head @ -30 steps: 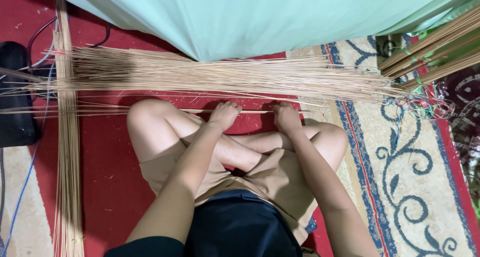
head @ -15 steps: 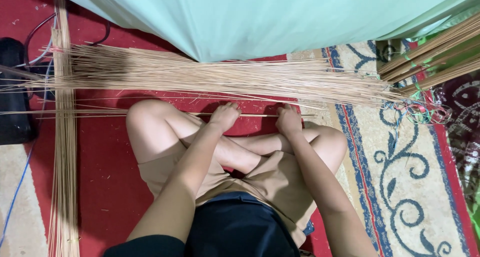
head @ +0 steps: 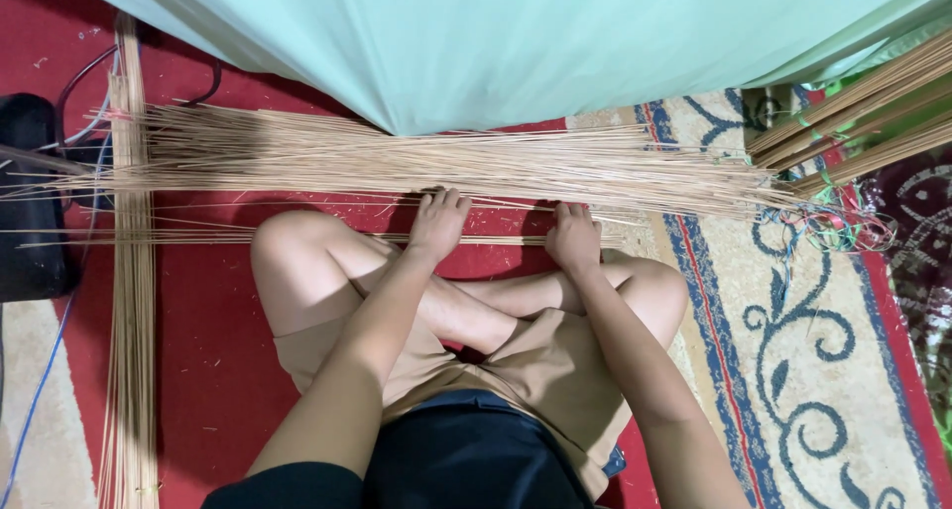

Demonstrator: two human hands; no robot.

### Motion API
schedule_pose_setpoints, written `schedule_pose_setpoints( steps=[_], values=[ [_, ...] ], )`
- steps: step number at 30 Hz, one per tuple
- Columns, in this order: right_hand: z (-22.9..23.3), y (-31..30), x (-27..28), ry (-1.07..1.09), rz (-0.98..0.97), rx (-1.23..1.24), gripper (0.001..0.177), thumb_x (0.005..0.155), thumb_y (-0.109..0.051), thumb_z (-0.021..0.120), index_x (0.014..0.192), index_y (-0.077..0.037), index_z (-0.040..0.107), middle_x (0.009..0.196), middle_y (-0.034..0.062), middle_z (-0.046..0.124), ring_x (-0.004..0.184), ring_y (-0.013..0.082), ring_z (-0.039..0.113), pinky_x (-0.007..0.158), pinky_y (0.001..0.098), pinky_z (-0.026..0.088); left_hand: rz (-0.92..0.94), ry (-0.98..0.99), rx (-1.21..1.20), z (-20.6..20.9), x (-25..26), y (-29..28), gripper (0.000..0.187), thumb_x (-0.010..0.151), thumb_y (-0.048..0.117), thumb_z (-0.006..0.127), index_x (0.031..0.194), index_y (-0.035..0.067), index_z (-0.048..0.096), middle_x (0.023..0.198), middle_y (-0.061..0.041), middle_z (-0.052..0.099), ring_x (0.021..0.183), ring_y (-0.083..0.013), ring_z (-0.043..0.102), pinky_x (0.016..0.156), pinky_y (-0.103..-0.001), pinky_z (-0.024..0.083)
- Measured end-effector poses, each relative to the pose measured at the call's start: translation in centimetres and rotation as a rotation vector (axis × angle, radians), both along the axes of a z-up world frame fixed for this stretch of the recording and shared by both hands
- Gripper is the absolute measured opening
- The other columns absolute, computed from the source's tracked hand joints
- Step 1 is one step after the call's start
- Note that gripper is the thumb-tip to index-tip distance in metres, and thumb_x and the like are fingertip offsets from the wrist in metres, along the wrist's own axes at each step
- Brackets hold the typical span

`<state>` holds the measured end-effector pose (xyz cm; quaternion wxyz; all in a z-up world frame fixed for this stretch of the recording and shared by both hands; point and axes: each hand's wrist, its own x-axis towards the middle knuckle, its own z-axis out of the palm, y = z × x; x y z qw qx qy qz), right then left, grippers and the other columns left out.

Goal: Sorting and aligning thin wooden sticks on the floor, likely preparing materials for weaving or construction.

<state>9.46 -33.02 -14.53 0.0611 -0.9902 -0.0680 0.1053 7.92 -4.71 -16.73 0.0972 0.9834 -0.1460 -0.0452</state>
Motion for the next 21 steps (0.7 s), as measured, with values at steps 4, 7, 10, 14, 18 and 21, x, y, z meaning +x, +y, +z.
schedule_pose_setpoints(
  steps=[4,7,10,14,18,21],
  values=[
    [-2.4,-0.7,1.4,-0.104,0.026,-0.019,0.024,0.088,-0.019,0.064,0.111,-0.015,0.063,0.107,0.0068,0.063,0.111,0.0299,0.064,0.091,0.0515,0.054,0.128,-0.070,0.023,-1.4,0.6,0.9,0.025,0.091,0.011,0.060,0.115,0.015,0.064,0.104,-0.008,0.058,0.103,-0.0292,0.060,0.083,-0.043,0.042],
    [-3.8,-0.9,2.4,-0.152,0.031,-0.039,0.023,0.088,-0.020,0.066,0.110,-0.017,0.062,0.104,0.0058,0.064,0.107,0.0294,0.066,0.089,0.0509,0.055,0.137,-0.102,0.043,-3.3,1.1,1.2,0.022,0.090,0.011,0.059,0.109,0.017,0.067,0.100,-0.008,0.063,0.101,-0.0284,0.062,0.084,-0.044,0.043],
    [-4.7,-1.1,2.3,-0.167,0.031,-0.061,0.016,0.089,-0.019,0.061,0.105,-0.018,0.064,0.105,0.0049,0.066,0.104,0.0282,0.067,0.088,0.0484,0.054,0.136,-0.124,0.051,-3.8,0.8,1.0,0.020,0.091,0.010,0.057,0.105,0.017,0.069,0.100,-0.008,0.065,0.102,-0.0278,0.063,0.083,-0.044,0.044],
    [-5.5,-1.3,2.3,-0.235,0.006,-0.100,0.017,0.091,-0.020,0.057,0.106,-0.018,0.066,0.102,0.0038,0.067,0.100,0.0269,0.069,0.086,0.0462,0.053,0.145,-0.193,0.065,-3.4,0.7,0.9,0.016,0.091,0.011,0.056,0.099,0.017,0.069,0.094,-0.007,0.065,0.094,-0.0272,0.065,0.079,-0.044,0.045],
    [-5.2,-1.6,1.7,-0.325,-0.024,-0.088,0.010,0.088,-0.023,0.060,0.097,-0.019,0.063,0.091,0.0038,0.067,0.089,0.0292,0.070,0.080,0.0455,0.051,0.156,-0.259,0.076,-3.3,0.2,0.5,0.013,0.088,0.013,0.056,0.097,0.018,0.065,0.084,-0.005,0.066,0.078,-0.0261,0.069,0.073,-0.043,0.046],
    [-3.4,-1.3,1.3,-0.359,-0.064,-0.062,0.006,0.092,-0.024,0.057,0.095,-0.020,0.058,0.078,0.0052,0.070,0.077,0.0299,0.074,0.077,0.0438,0.051,0.159,-0.222,0.021,-4.0,-0.1,0.6,0.021,0.090,0.013,0.052,0.108,0.016,0.063,0.074,-0.007,0.069,0.067,-0.0288,0.072,0.072,-0.045,0.049]
  ],
)
